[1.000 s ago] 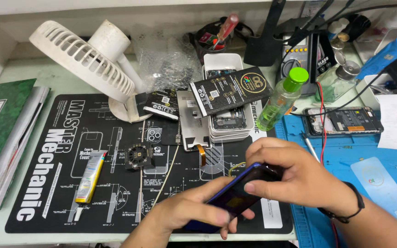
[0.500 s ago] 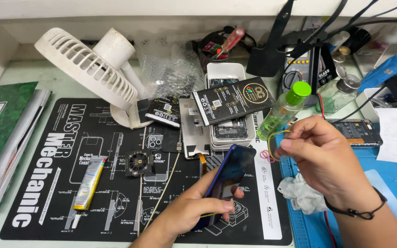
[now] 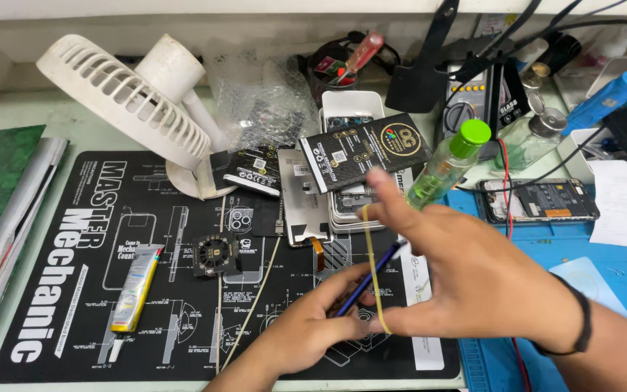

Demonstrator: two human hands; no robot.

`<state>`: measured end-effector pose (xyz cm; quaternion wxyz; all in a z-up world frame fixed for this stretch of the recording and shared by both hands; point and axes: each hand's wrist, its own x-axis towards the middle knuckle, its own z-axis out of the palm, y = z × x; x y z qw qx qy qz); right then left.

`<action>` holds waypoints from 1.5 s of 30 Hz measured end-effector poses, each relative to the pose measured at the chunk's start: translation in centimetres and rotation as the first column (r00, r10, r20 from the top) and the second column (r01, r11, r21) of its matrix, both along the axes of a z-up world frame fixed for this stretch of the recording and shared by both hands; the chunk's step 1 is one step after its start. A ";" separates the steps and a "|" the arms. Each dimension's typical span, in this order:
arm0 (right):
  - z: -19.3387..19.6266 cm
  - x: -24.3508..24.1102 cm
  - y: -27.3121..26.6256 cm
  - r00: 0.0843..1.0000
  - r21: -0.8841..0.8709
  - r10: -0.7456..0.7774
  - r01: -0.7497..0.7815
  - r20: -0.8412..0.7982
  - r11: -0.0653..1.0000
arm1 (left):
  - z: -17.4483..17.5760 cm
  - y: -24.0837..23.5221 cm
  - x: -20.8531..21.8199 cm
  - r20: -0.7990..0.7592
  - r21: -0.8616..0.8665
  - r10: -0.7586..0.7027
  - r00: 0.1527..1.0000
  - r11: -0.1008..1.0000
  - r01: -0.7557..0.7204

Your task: The person cleans a smartphone by spraying liquid onto the screen and wiping it with a white cloth. They then wipe the back and sides of the phone, remove rubber bands, and reapply them to secure the device.

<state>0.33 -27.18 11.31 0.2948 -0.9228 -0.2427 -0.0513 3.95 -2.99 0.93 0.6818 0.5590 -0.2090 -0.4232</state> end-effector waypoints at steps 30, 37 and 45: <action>-4.5 2.2 -1.4 0.556 0.218 -0.174 0.566 -0.812 0.795 | 4.2 2.5 -1.1 0.963 -0.020 0.071 0.259 0.981 -0.192; -1.5 -2.4 -0.3 0.824 0.283 0.421 -0.330 -0.378 0.901 | 3.9 3.8 0.4 0.747 -0.122 0.528 0.404 0.706 -0.697; 0.8 -4.8 -0.8 0.901 -0.011 0.424 -0.427 -0.096 0.904 | 2.8 1.4 -0.9 0.108 -0.175 0.364 0.925 0.923 -0.343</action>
